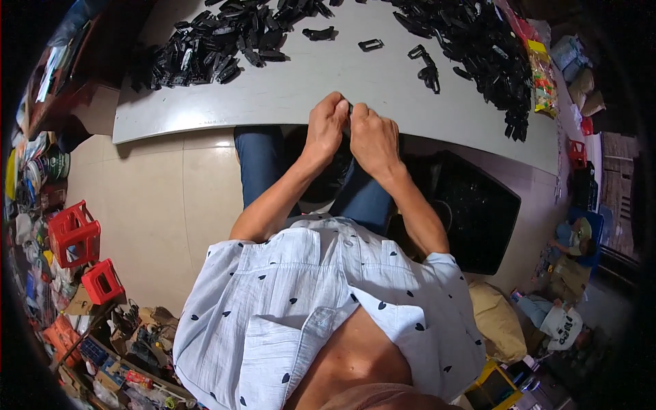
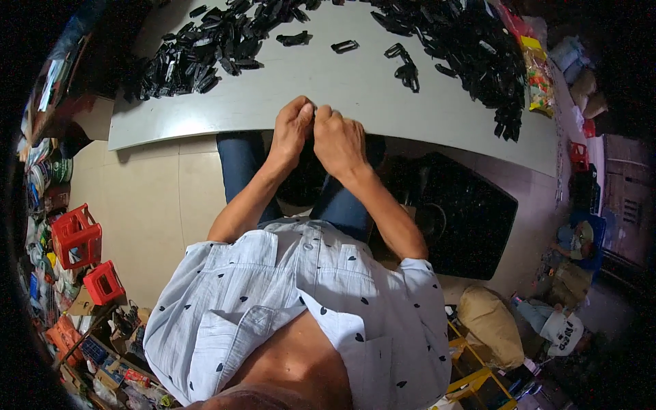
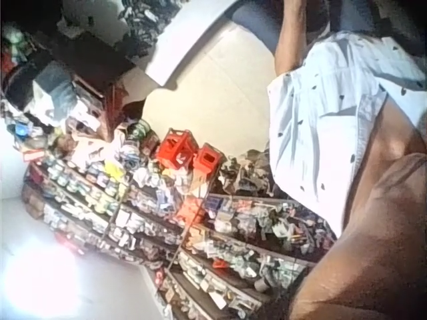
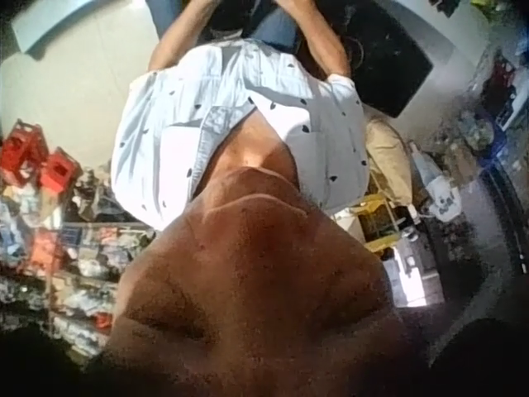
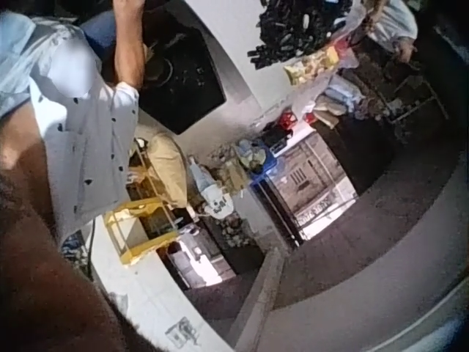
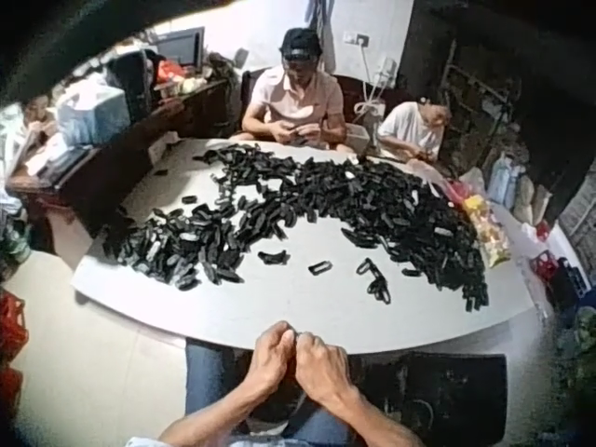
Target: The person repeatedly picks up plastic components from a table, joins the pieces together by hand to assemble them, and drops the assembled parts into a container below.
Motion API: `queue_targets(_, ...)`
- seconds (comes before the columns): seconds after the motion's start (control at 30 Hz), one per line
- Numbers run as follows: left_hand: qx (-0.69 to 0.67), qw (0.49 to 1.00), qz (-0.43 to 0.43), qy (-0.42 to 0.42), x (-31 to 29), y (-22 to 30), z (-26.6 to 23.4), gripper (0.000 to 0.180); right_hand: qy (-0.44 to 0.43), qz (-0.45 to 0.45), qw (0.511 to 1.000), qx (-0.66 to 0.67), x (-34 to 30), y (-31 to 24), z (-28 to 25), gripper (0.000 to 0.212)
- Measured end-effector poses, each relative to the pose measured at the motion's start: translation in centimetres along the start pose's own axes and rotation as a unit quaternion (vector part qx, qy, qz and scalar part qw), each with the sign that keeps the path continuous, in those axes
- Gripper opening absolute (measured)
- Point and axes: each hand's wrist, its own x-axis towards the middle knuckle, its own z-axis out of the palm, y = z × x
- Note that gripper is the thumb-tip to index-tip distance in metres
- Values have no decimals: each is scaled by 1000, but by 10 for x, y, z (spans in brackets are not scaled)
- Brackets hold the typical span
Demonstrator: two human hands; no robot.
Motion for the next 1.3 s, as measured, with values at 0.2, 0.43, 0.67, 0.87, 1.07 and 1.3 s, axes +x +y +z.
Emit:
queue_targets(0.2,-190,979,63,-29,9,27,-5,21,-50,38,876,479,10,19,-19,49)
queue_targets(0.43,-247,961,19,-125,-5,30,-10,33,-84,56,737,669,2,13,0,47)
queue_targets(0.67,284,941,182,-4,42,36,-63,20,-131,3,928,348,-11,21,10,32)
queue_targets(0.87,555,739,353,147,138,28,-78,14,-6,-63,983,174,79,18,-4,17)
queue_targets(1.07,596,701,380,95,153,11,-66,8,161,-154,974,52,153,40,47,7)
queue_targets(1.3,478,829,287,-32,99,20,-53,9,102,-262,957,77,112,46,22,13)
